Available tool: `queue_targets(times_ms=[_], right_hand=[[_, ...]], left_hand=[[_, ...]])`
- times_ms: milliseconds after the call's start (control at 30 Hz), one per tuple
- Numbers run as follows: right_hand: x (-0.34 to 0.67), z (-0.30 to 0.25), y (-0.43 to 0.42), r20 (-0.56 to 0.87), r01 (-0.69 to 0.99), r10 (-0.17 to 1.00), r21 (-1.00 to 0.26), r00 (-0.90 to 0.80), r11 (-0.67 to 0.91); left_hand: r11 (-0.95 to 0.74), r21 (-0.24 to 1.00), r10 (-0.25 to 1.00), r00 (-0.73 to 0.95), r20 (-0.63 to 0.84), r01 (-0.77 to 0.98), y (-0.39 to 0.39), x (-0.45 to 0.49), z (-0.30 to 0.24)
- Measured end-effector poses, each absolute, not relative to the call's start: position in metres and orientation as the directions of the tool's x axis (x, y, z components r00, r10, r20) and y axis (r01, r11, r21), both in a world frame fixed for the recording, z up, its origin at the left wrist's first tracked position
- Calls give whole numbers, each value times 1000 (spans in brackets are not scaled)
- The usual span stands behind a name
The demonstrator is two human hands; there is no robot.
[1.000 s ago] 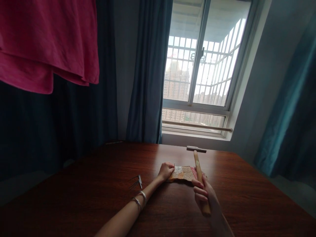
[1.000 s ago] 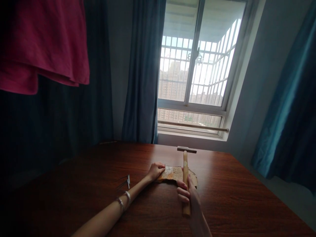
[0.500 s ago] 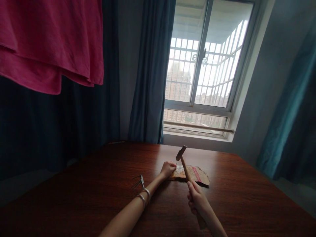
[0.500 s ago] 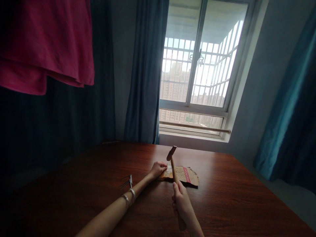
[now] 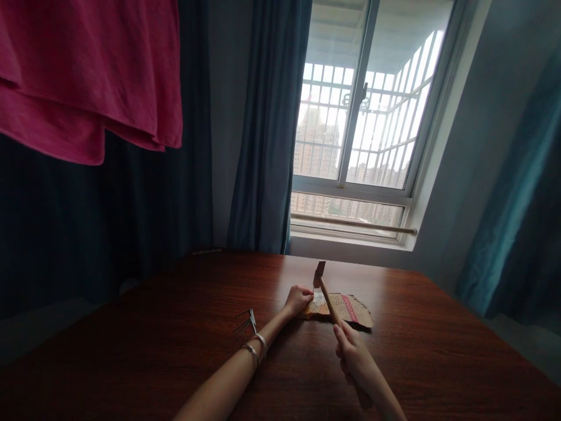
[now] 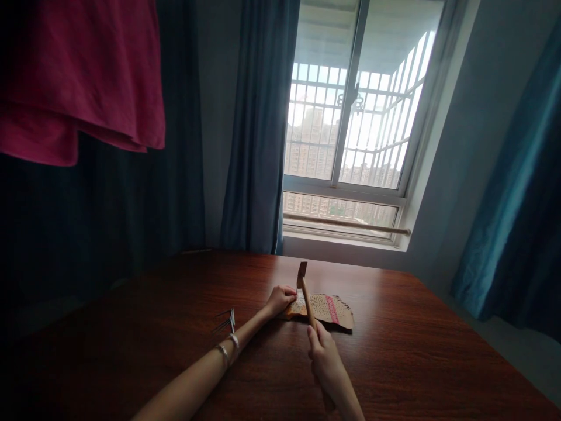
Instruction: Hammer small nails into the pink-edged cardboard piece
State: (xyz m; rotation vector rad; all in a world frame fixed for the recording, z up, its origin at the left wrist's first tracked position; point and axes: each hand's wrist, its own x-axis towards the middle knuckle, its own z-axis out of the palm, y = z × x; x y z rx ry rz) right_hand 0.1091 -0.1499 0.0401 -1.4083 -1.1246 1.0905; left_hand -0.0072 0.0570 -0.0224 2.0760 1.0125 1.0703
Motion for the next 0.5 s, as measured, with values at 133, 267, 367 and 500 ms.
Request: queue_targets(times_ms=[133, 267, 367, 500], right_hand=[[110, 39, -149, -38, 66, 985, -997, 171, -50], [111, 39, -148, -51, 95, 988, -993, 148, -66], [111, 39, -149, -39, 114, 992, -992, 123, -53], [111, 39, -149, -5, 126, 992, -992, 130, -22]], left_hand=[[-558, 751, 817, 393, 422, 354, 57, -8, -21], [-550, 757, 821, 394, 414, 353, 58, -7, -23], [-529, 764, 836, 384, 393, 370, 59, -6, -24], [-522, 765, 842, 375, 389, 379, 59, -5, -24]])
